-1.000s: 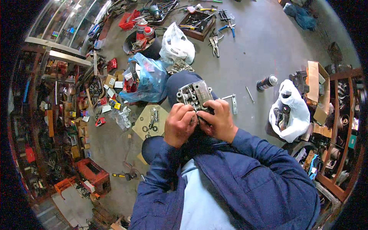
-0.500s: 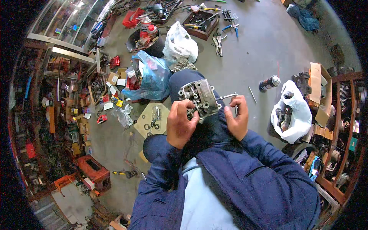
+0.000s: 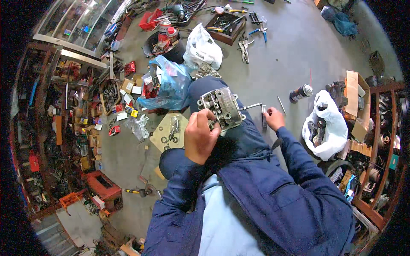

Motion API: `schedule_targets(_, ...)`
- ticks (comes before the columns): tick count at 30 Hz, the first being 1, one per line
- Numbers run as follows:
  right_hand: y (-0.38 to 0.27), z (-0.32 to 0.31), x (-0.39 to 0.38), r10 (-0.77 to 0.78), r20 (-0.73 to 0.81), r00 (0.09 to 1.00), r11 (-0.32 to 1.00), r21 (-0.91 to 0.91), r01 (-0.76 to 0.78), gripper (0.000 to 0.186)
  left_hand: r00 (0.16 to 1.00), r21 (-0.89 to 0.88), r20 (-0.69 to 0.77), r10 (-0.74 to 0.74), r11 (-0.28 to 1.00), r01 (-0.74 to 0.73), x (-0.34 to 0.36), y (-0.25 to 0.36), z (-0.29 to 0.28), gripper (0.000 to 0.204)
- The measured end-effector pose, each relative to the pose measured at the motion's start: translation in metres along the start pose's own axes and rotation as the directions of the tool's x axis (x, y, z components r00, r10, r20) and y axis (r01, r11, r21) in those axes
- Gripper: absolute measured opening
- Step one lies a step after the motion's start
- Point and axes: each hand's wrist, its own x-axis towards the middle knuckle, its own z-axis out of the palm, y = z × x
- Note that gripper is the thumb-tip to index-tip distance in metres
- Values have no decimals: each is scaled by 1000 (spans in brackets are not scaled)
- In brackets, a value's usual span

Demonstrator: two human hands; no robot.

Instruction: The person handles a motorcycle engine cylinder head while seated, inserting components and checking the fit of the rocker arms and valves.

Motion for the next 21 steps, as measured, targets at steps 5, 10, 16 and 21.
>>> schedule_targets(5,27,62,11,132,92,987,961,-258,-105,61,1000,-55,-2,21,998,-21,1,-5,1,41)
schedule_targets(10,55,92,22,217,33,976,935,-293,-198,62,997,-9,25,68,998,-68,-4,-13,12,44)
schedule_targets(16,57,96,15,15,-116,993,929,-367,-57,42,985,-17,-101,140,990,-142,-27,-30,16,50)
schedule_targets(21,67,90,30,95,-127,987,802,-578,-152,43,965,-171,-210,156,966,-194,-26,-31,25,49)
